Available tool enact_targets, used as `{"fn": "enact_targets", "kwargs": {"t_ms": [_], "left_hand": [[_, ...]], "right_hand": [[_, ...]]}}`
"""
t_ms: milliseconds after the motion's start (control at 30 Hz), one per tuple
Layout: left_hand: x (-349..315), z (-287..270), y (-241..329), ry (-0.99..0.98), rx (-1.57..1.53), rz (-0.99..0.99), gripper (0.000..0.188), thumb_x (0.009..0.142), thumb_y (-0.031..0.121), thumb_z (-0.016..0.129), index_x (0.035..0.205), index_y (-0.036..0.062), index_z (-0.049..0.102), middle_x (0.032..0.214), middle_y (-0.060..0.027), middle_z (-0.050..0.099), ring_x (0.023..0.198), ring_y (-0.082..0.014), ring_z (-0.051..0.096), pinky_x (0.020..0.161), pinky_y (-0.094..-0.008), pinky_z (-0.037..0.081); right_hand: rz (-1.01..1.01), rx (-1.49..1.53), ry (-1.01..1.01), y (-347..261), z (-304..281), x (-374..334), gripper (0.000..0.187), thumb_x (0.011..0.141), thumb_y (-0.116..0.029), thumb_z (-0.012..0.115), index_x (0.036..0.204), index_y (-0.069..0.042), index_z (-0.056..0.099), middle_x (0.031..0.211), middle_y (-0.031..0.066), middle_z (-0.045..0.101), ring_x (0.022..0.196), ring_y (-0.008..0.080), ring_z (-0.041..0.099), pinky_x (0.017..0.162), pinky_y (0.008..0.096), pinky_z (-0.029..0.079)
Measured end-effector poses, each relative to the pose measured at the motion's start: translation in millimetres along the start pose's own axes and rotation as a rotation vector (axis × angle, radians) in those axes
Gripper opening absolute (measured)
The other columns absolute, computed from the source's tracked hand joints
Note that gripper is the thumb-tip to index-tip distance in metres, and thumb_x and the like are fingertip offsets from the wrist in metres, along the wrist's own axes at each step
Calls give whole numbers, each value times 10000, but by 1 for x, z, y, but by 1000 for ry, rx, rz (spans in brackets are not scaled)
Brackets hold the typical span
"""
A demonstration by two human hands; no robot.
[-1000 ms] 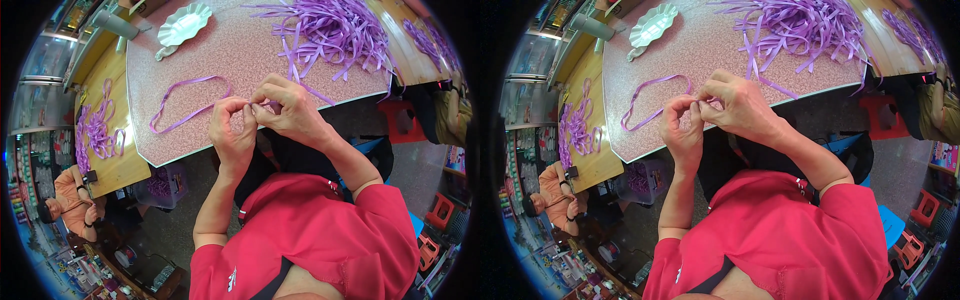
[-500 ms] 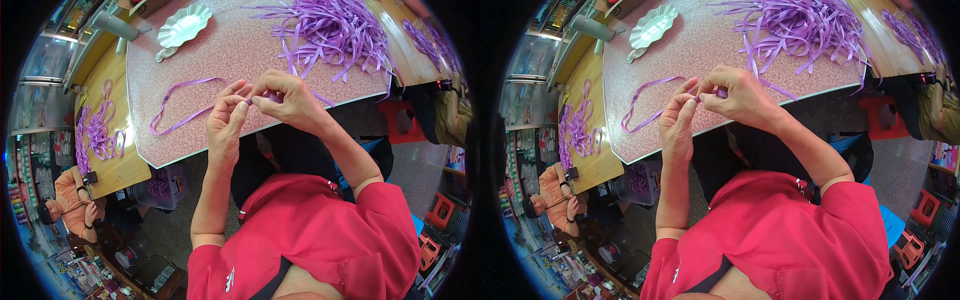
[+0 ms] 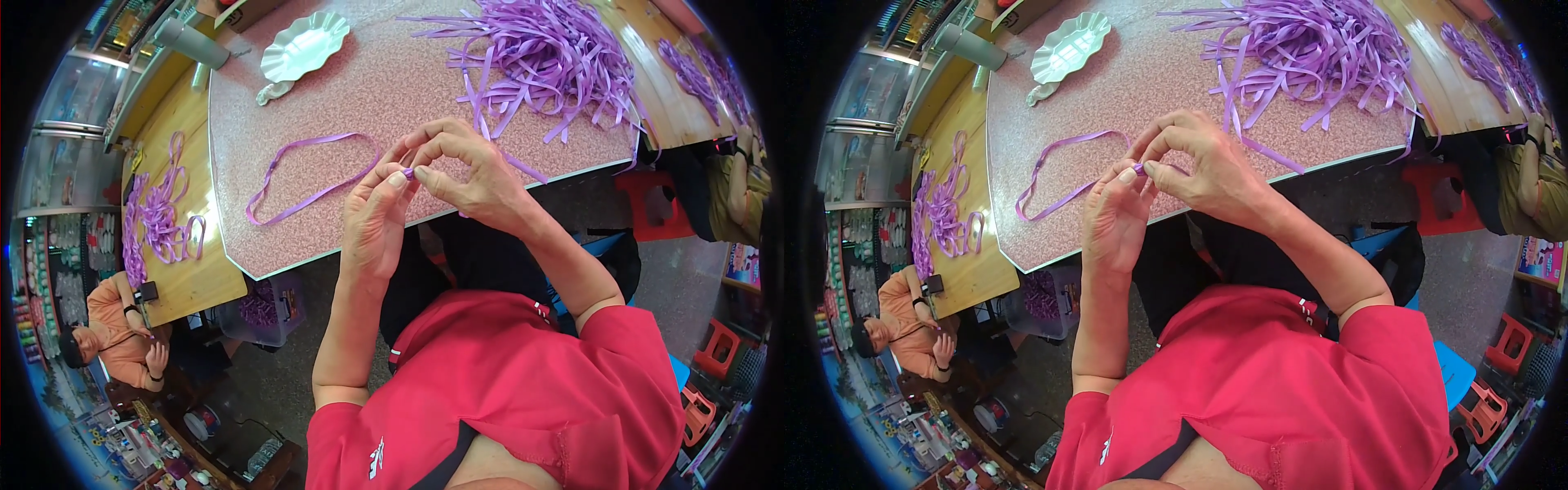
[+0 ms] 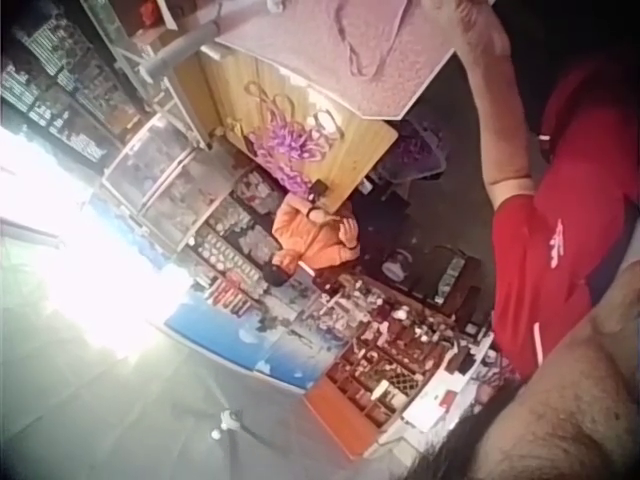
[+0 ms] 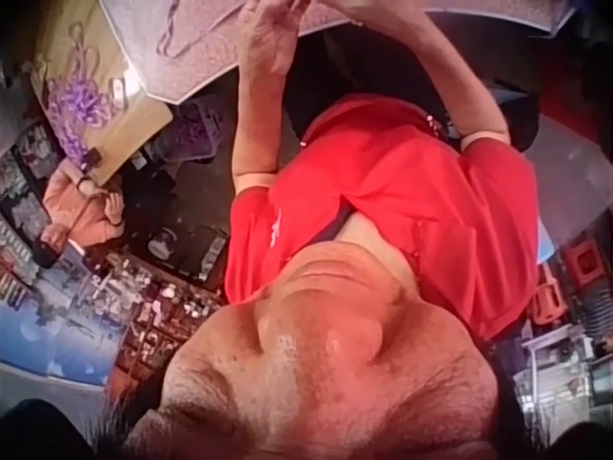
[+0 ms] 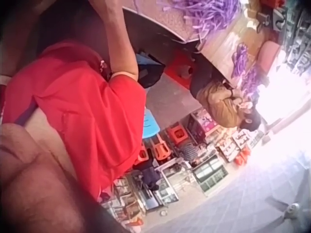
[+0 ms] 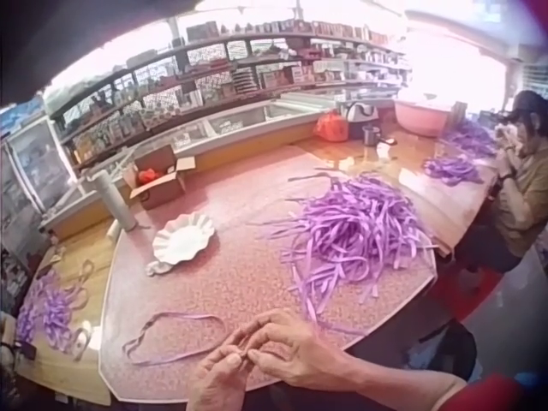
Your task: Braiding or tying together purple plastic ribbon strips at a workspace table.
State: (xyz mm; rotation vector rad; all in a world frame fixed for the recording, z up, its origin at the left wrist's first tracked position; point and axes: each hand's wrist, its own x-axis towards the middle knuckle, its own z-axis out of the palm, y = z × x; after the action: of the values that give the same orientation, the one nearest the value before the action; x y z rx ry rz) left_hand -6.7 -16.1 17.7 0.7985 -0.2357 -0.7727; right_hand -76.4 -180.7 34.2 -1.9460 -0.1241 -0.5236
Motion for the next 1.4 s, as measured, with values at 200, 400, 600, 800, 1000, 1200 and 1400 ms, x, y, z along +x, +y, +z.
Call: {"fn": "enact_targets", "kwargs": {"t_ms": [200, 400, 600, 800, 1000, 1200, 1400], "left_hand": [[3, -9, -7, -8, -201, -122, 164, 939, 61, 602, 1089, 9, 643, 1372, -118, 558, 1235, -197, 544, 1105, -379, 375], [2, -6, -8, 3, -266, -141, 227, 952, 101, 607, 1154, 1, 636, 1334, -113, 589, 1206, -184, 565, 1093, -384, 397], [2, -10, -11, 43, -198, -73, 221, 957, 108, 623, 1161, 32, 657, 1363, -112, 581, 1212, -184, 567, 1078, -386, 413], [3, 0, -13, 126, -53, 8, 191, 962, 88, 627, 1141, 31, 665, 1377, -106, 571, 1206, -161, 567, 1037, -338, 437], [1, 0, -17, 89, 14, 131, 145, 960, 59, 622, 1094, 36, 671, 1369, -110, 572, 1182, -162, 579, 1024, -313, 441], [0, -1, -14, 39, -107, 62, 143, 974, 100, 601, 1093, 49, 664, 1358, -136, 575, 1227, -201, 555, 1090, -391, 394], [1, -1, -13, 19, -243, -6, 154, 980, 89, 569, 1100, 47, 655, 1362, -149, 567, 1265, -239, 534, 1113, -429, 373]], "right_hand": [[-73, -208, 85, 0, 6, -1, 80, 843, -76, 703, 894, -28, 664, 1118, 93, 628, 1092, 257, 591, 954, 385, 457], [-93, -230, 156, 5, 8, -4, 67, 851, -68, 697, 897, -20, 684, 1087, 97, 648, 1066, 243, 601, 930, 372, 467], [68, 71, 129, 5, 9, -9, 139, 875, -115, 697, 964, -12, 723, 1089, 113, 672, 1067, 246, 616, 947, 371, 469], [55, 7, 220, 2, 11, -7, 163, 874, -148, 703, 955, -9, 727, 1056, 129, 685, 1030, 252, 634, 928, 369, 481], [69, 76, 175, 12, 14, -8, 192, 887, -158, 704, 974, 12, 696, 1002, 131, 681, 950, 223, 652, 842, 340, 509], [509, 513, -38, -4, 5, -8, 207, 967, -185, 648, 1055, 3, 658, 953, 35, 662, 870, 78, 614, 799, 254, 498], [370, 520, -22, 2, 8, -12, 203, 958, -159, 657, 1066, 13, 652, 924, 12, 649, 842, 54, 600, 744, 219, 494]]}}
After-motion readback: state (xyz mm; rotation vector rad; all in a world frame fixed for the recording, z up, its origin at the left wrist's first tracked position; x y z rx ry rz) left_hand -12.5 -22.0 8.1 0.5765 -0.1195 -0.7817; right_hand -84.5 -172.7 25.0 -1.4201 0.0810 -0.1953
